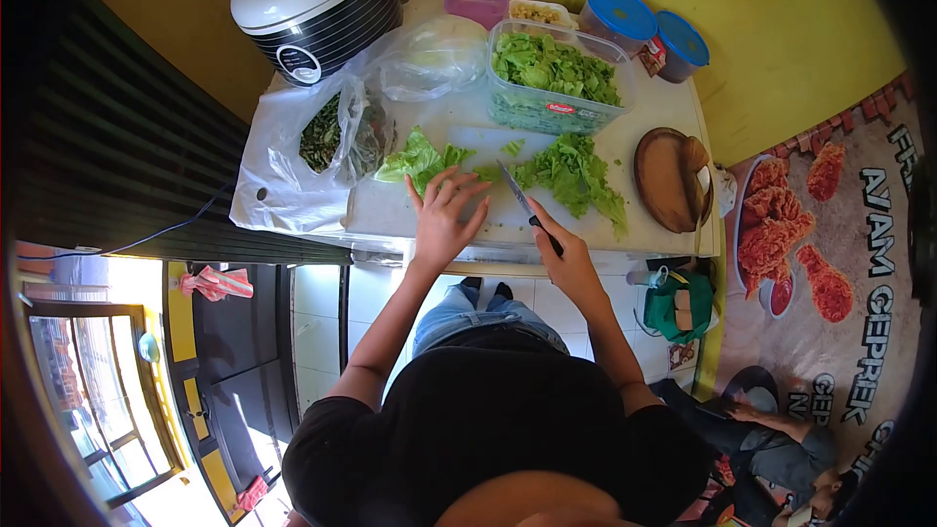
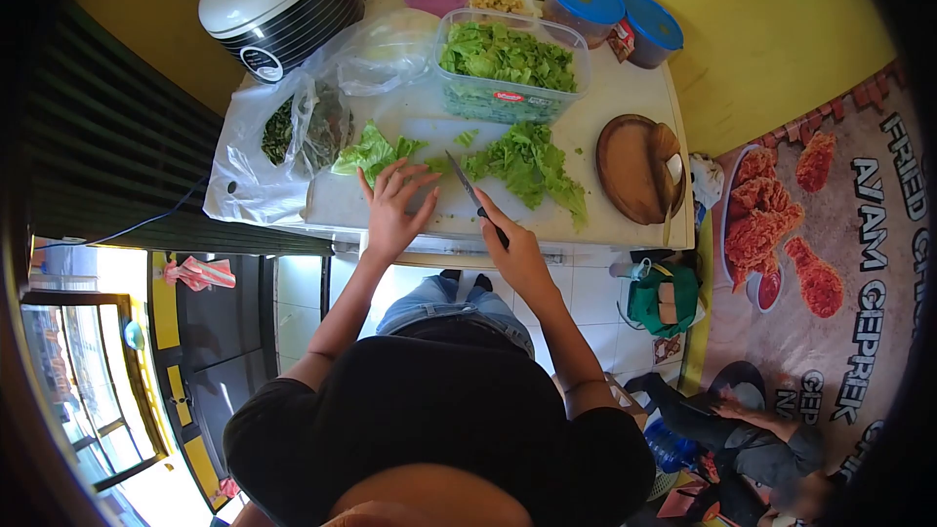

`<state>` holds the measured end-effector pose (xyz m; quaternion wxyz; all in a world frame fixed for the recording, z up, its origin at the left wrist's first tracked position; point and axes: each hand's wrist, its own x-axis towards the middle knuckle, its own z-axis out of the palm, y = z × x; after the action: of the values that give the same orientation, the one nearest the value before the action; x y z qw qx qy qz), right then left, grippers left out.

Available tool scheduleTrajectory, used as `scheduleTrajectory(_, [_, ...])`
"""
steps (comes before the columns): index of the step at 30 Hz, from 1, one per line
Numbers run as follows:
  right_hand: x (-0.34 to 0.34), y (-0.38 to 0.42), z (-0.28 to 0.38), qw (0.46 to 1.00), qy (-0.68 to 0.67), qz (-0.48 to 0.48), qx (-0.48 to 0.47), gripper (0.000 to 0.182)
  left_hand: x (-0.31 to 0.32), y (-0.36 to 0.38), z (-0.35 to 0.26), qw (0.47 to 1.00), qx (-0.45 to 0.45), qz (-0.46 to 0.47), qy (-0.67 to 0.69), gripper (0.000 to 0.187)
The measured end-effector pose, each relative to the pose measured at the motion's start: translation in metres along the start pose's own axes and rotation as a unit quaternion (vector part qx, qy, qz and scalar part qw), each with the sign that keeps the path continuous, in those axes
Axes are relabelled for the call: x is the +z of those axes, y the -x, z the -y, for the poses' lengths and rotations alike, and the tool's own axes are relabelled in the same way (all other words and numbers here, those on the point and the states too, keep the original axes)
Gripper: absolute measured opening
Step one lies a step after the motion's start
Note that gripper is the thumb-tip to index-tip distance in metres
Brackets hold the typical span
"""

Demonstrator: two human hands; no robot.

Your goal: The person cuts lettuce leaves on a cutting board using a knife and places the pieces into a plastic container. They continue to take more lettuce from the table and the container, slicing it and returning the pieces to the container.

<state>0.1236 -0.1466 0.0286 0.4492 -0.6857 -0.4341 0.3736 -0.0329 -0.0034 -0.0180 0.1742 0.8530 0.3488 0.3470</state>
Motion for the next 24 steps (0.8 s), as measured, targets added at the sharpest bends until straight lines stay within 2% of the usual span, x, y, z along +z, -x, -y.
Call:
scheduleTrajectory(2, [0.001, -0.004, 0.001, 1.000, -0.005, 0.001, -0.001, 0.045, 0.001, -0.002, -0.003, 0.998, 0.010, 0.022, -0.053, 0.025])
scheduleTrajectory(8, [0.005, -0.016, -0.009, 0.998, 0.059, 0.017, -0.019, 0.048, 0.002, -0.002, -0.004, 0.998, 0.006, 0.007, -0.060, 0.023])
scheduleTrajectory(11, [0.011, -0.017, -0.018, 0.996, 0.077, 0.025, -0.048, 0.049, 0.006, 0.001, 0.000, 0.999, 0.004, 0.000, -0.052, 0.022])
scheduleTrajectory(13, [0.015, -0.018, -0.020, 0.990, 0.107, -0.008, -0.096, 0.049, 0.005, -0.002, 0.001, 0.999, 0.000, -0.008, -0.044, 0.020])
scheduleTrajectory(18, [0.019, -0.030, -0.004, 0.984, 0.171, 0.011, -0.039, 0.050, 0.006, -0.001, -0.001, 0.999, -0.002, -0.025, -0.032, 0.014])
scheduleTrajectory(24, [0.013, 0.004, -0.016, 0.994, 0.106, 0.002, -0.035, 0.050, 0.006, -0.001, -0.001, 0.999, -0.003, -0.029, -0.029, 0.013])
